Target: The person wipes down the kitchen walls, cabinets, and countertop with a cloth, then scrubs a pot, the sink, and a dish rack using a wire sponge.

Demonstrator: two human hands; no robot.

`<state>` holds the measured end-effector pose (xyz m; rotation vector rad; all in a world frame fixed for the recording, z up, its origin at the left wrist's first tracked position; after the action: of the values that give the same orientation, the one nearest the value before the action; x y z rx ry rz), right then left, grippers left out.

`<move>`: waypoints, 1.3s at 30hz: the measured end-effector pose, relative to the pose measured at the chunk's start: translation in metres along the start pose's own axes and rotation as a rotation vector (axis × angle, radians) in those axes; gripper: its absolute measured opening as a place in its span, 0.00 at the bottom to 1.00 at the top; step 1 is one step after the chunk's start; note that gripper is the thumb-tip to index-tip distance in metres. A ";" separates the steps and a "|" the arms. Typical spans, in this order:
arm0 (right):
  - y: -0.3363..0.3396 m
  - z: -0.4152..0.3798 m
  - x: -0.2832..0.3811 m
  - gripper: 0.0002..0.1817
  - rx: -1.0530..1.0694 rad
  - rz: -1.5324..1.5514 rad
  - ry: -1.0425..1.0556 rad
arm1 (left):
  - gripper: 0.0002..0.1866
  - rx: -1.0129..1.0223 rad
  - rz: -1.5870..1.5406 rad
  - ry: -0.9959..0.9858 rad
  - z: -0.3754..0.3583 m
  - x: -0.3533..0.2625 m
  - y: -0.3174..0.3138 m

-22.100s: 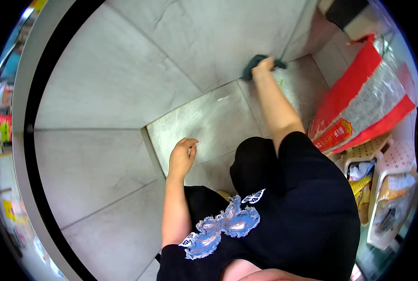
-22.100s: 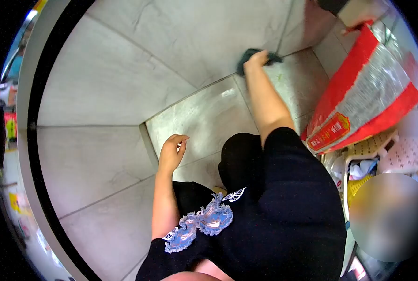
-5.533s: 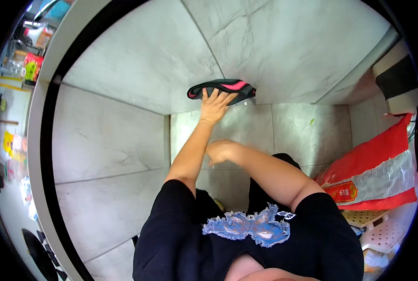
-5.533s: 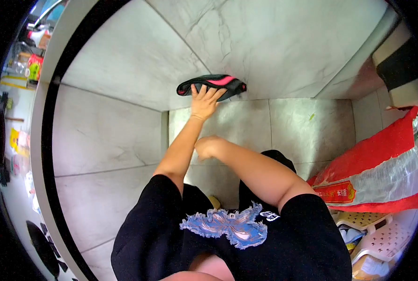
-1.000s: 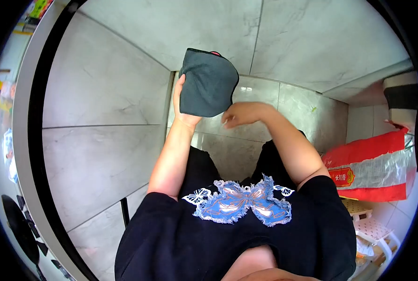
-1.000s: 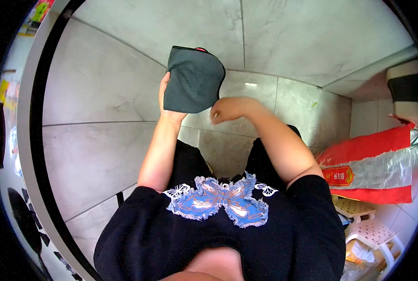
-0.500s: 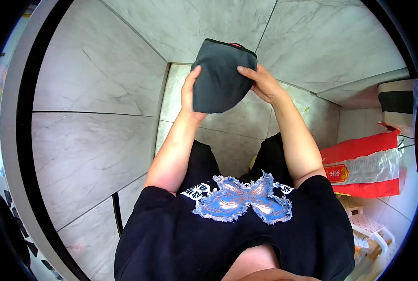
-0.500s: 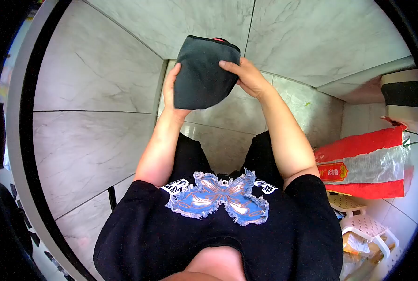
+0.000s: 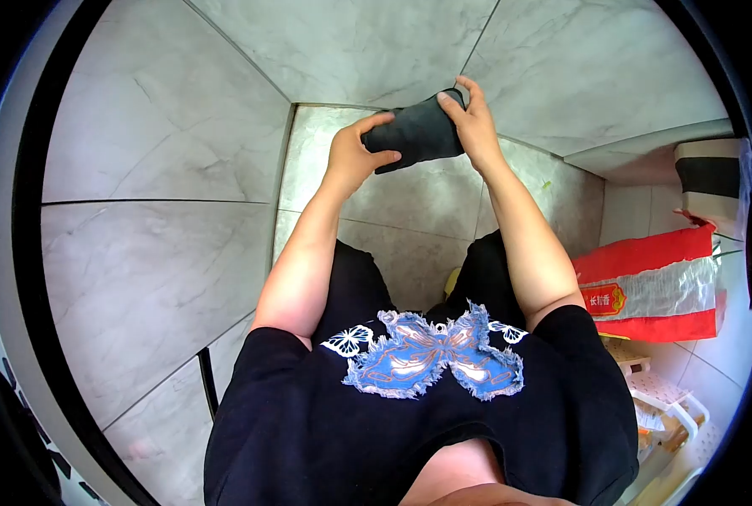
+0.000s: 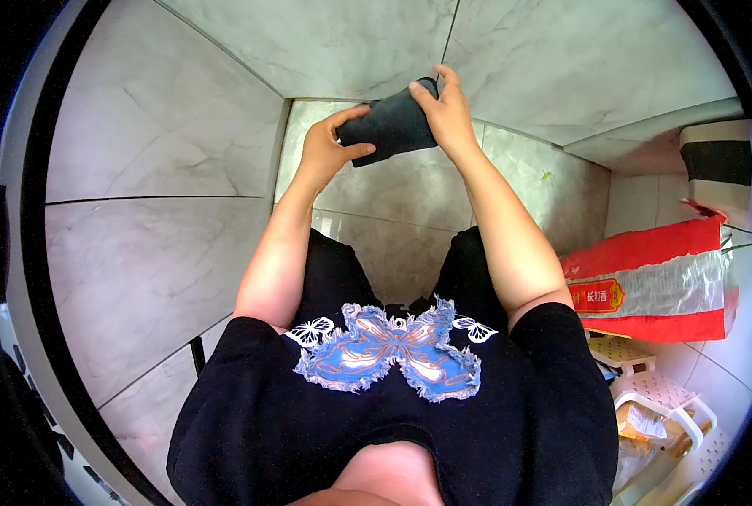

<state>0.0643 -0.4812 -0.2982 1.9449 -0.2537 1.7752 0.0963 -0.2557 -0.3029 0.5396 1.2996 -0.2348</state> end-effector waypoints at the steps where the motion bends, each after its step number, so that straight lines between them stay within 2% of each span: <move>1: 0.001 -0.001 0.002 0.36 -0.011 -0.092 0.079 | 0.23 0.012 0.115 0.130 -0.001 -0.007 0.002; 2: 0.005 -0.002 0.004 0.36 -0.012 -0.093 0.076 | 0.23 0.015 0.113 0.131 0.000 -0.009 0.002; 4: 0.011 -0.010 0.025 0.35 0.384 -0.079 -0.077 | 0.19 -0.109 0.246 0.217 0.000 -0.010 0.004; 5: 0.012 -0.010 0.025 0.34 0.502 -0.075 -0.082 | 0.17 -0.175 0.335 0.088 0.000 -0.015 0.005; 6: 0.012 -0.010 0.023 0.34 0.499 -0.076 -0.083 | 0.17 -0.172 0.334 0.087 -0.001 -0.015 0.005; 7: 0.012 -0.011 0.020 0.34 0.582 -0.249 -0.049 | 0.17 -0.251 0.532 -0.141 -0.002 -0.016 0.007; 8: 0.011 -0.012 0.018 0.35 0.662 -0.423 -0.015 | 0.16 -0.283 0.627 -0.262 -0.002 -0.016 0.009; 9: 0.011 -0.014 0.021 0.36 0.627 -0.492 -0.028 | 0.16 -0.325 0.728 -0.380 -0.003 -0.016 0.011; 11: 0.006 -0.011 0.014 0.35 0.570 -0.495 -0.057 | 0.15 -0.006 0.399 -0.034 0.001 -0.010 0.014; 12: 0.005 -0.007 0.004 0.35 0.522 -0.502 -0.088 | 0.15 -0.002 0.399 -0.052 0.001 -0.015 0.011; 13: 0.000 -0.004 -0.019 0.37 0.364 -0.553 0.099 | 0.14 -0.058 0.435 -0.016 -0.001 -0.021 0.009; 14: -0.005 -0.003 -0.028 0.37 0.346 -0.554 0.107 | 0.14 -0.115 0.470 0.020 -0.001 -0.026 0.007; 15: -0.011 -0.005 -0.034 0.40 0.336 -0.419 -0.100 | 0.13 -0.205 0.528 -0.080 -0.001 -0.018 0.005; 16: -0.019 -0.011 -0.026 0.45 0.324 -0.275 -0.301 | 0.13 -0.199 0.531 -0.100 0.000 -0.020 0.001; 18: -0.031 -0.036 -0.003 0.53 0.498 0.226 -0.672 | 0.14 -0.362 0.622 -0.368 -0.003 -0.028 -0.012; 19: -0.037 -0.042 0.001 0.54 0.592 0.502 -0.740 | 0.15 -0.275 0.649 -0.400 -0.006 -0.026 -0.018; 20: -0.038 -0.047 0.008 0.49 0.746 0.730 -0.683 | 0.15 -0.274 0.649 -0.427 -0.008 -0.027 -0.026; 22: -0.047 -0.054 0.003 0.37 0.557 0.936 -0.692 | 0.14 -0.186 0.680 -0.490 -0.012 -0.039 -0.042; 23: -0.046 -0.051 -0.002 0.37 0.552 0.947 -0.659 | 0.14 -0.182 0.685 -0.523 -0.011 -0.046 -0.042; 25: -0.035 -0.044 -0.001 0.25 0.511 1.064 -0.668 | 0.15 -0.099 0.499 -0.591 -0.010 -0.064 -0.039; 26: -0.027 -0.044 0.002 0.25 0.507 1.075 -0.640 | 0.15 -0.092 0.504 -0.618 -0.013 -0.070 -0.037; 28: -0.005 -0.042 0.034 0.19 0.448 1.223 -0.595 | 0.15 -0.219 0.427 -0.785 -0.008 -0.087 -0.022; 30: 0.032 -0.038 0.050 0.19 0.351 1.278 -0.482 | 0.14 -0.363 0.627 -0.894 0.006 -0.115 0.007; 31: 0.058 -0.043 0.072 0.17 0.211 1.296 -0.357 | 0.14 -0.437 0.705 -0.970 0.017 -0.136 0.024; 32: 0.084 -0.042 0.081 0.14 -0.088 1.262 -0.227 | 0.14 -0.540 0.815 -1.094 0.033 -0.158 0.045; 33: 0.113 -0.044 0.095 0.11 -0.178 1.253 -0.027 | 0.15 -0.629 0.868 -1.189 0.049 -0.188 0.065; 34: 0.147 -0.024 0.065 0.13 -0.371 1.092 0.270 | 0.15 -0.691 0.963 -1.268 0.063 -0.219 0.083; 36: 0.200 -0.012 0.096 0.22 -0.883 0.598 0.563 | 0.16 -0.787 0.955 -1.366 0.094 -0.278 0.106; 38: 0.235 0.006 0.112 0.34 -1.065 0.466 0.679 | 0.18 -0.737 1.007 -1.464 0.132 -0.318 0.121; 39: 0.243 0.020 0.118 0.36 -1.164 0.300 0.617 | 0.19 -0.703 0.946 -1.459 0.154 -0.324 0.124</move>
<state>-0.0117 -0.6777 -0.1288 0.5421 -1.0871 1.6719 0.1976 -0.2706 0.0628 0.1895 -0.3876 0.5487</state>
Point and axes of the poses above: each hand's wrist, its own z-axis towards the middle knuckle, its own y-axis out of the back of the hand, x = y × z, the point moved 1 cm from there along z, towards the middle knuckle, and after that the axes turned 6 degrees about -y, right-handed, at the moved point
